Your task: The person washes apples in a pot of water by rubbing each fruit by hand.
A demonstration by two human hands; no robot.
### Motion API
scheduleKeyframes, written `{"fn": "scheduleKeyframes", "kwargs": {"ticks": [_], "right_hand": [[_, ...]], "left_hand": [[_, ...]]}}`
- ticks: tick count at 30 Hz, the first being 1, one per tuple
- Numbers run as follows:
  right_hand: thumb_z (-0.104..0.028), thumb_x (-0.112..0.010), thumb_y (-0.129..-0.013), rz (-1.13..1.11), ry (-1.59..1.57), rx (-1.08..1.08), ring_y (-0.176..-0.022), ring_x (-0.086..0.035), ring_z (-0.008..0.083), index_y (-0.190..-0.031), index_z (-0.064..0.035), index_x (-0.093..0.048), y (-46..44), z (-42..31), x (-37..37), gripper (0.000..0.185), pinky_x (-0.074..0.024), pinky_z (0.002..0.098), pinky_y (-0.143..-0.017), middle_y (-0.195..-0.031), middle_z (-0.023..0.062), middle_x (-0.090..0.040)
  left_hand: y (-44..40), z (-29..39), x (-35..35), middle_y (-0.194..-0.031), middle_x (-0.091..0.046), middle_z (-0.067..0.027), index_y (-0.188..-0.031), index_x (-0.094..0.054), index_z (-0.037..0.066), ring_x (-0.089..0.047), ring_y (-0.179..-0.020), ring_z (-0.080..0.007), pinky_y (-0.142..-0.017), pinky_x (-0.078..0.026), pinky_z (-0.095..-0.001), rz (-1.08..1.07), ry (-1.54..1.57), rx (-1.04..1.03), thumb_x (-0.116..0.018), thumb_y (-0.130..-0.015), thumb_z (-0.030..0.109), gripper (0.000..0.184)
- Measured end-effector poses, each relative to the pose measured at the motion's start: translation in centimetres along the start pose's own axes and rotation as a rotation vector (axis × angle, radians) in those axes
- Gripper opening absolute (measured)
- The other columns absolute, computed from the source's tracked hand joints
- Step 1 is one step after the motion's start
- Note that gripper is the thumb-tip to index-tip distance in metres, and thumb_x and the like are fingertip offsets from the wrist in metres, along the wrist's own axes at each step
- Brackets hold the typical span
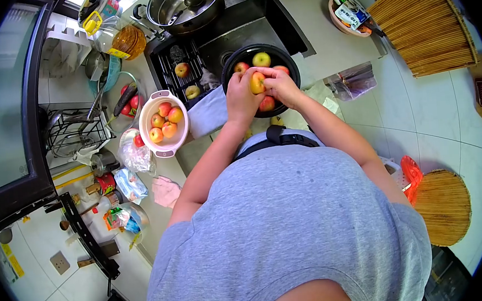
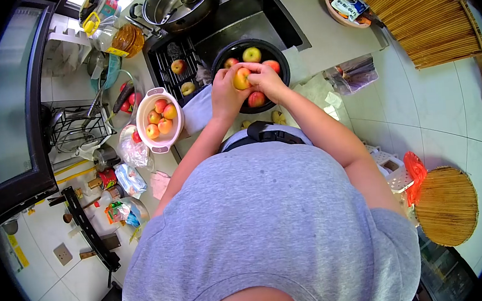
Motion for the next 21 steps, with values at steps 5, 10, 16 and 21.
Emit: {"fn": "scheduleKeyframes", "kwargs": {"ticks": [5,10,16,21], "right_hand": [[-0.008,-0.055,-0.094,0.03,0.005,-0.041,-0.106,-0.067,0.0181,-0.139,0.0004,-0.058,0.1,-0.3,0.2,0.046,-0.0592,0.0304,-0.085,-0.12,0.009,-0.065],[-0.004,-0.058,-0.088,0.015,0.238,-0.147,-0.104,-0.068,0.0187,-0.137,-0.001,-0.061,-0.4,1.5,3.2,0.049,-0.0572,0.029,-0.084,-0.113,0.009,-0.07],[-0.009,-0.07,-0.082,0.241,1.294,0.317,-0.106,-0.066,0.0363,-0.11,-0.0034,-0.07,0.9,-2.4,3.7,0.029,-0.0529,0.0437,-0.094,-0.11,0.0177,-0.069],[-0.012,-0.071,-0.082,0.219,1.557,0.367,-0.105,-0.067,0.032,-0.109,-0.0065,-0.071,0.9,-1.1,3.0,0.028,-0.0537,0.0422,-0.092,-0.108,0.0133,-0.069]], "left_hand": [[-0.1,0.0,-0.1,-0.106,-0.064,-0.0173,-0.123,-0.067,0.008,-0.064,-0.1,-0.0367,-0.089,-0.053,-0.0433,-0.003,0.028,0.015,-0.089,-0.064,0.013,0.063],[0.0,-1.9,-1.2,-0.106,-0.062,-0.0167,-0.122,-0.067,0.007,-0.062,-0.101,-0.0371,-0.091,-0.052,-0.0429,-0.014,0.018,0.077,-0.087,-0.063,0.011,0.062],[-0.9,-4.4,-1.8,-0.104,-0.059,-0.0139,-0.121,-0.065,0.009,-0.059,-0.104,-0.0342,-0.089,-0.052,-0.0424,-0.068,-0.274,0.016,-0.088,-0.059,0.011,0.066],[-1.9,-4.8,-4.9,-0.099,-0.059,-0.0102,-0.116,-0.064,0.012,-0.061,-0.099,-0.0286,-0.08,-0.054,-0.0432,-0.22,-0.572,-0.076,-0.083,-0.066,0.019,0.054]]}}
Point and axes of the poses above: each hand's wrist, its own y-axis away from the middle knuckle, its own x-axis out of the back of the hand, z = x × y, the point moved 9 cm from there along -y, towards the middle knuckle
